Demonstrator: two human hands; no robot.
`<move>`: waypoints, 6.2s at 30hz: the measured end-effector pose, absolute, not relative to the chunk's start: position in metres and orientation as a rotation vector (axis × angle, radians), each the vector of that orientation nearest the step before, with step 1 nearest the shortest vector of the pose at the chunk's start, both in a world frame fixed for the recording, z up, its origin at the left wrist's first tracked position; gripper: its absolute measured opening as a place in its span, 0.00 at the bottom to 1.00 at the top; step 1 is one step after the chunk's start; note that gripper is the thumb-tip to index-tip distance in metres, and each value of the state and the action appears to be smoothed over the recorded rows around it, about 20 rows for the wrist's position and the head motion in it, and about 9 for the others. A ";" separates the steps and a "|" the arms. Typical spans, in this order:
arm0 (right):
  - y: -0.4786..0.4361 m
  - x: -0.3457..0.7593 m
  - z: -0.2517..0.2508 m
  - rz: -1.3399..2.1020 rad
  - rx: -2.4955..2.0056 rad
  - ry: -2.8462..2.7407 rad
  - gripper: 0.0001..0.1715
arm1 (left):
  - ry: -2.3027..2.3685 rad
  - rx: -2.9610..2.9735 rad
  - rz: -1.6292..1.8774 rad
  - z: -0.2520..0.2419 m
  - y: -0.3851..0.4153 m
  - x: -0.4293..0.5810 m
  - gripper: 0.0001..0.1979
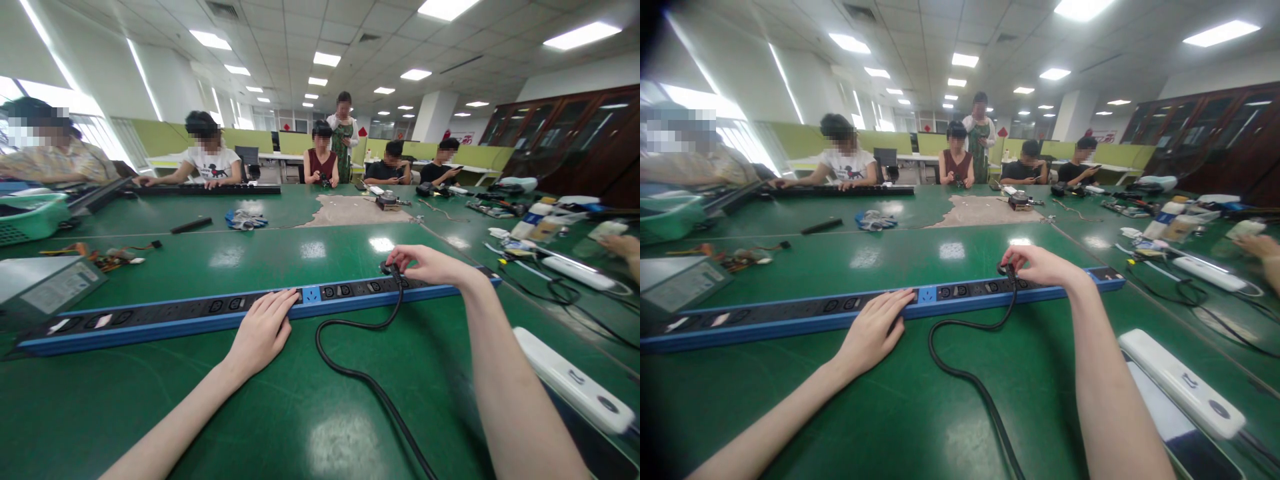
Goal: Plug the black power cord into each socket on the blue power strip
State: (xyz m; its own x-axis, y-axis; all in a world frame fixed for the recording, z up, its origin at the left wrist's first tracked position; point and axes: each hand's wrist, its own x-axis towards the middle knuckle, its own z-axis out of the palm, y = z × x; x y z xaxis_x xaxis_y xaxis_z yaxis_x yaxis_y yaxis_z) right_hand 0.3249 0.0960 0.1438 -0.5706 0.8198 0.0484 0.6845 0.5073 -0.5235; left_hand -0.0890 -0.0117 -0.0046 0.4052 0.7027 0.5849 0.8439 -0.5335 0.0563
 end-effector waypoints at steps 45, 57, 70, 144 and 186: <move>0.101 0.270 0.123 -0.090 -2.238 -2.210 0.15 | -1.364 -2.420 -0.816 -0.002 -0.015 -0.089 0.30; 0.100 0.271 0.121 -0.159 -2.201 -2.290 0.21 | -1.357 -2.425 -0.810 -0.003 -0.014 -0.089 0.30; 0.098 0.264 0.121 -0.169 -2.228 -2.231 0.22 | -1.366 -2.420 -0.806 -0.002 -0.014 -0.089 0.30; 0.120 0.280 0.068 -0.314 -1.995 -2.477 0.23 | -1.389 -2.390 -0.846 -0.006 -0.009 -0.087 0.30; 0.124 0.394 0.130 0.276 -2.157 -2.173 0.37 | -1.368 -2.410 -0.816 -0.005 -0.010 -0.088 0.32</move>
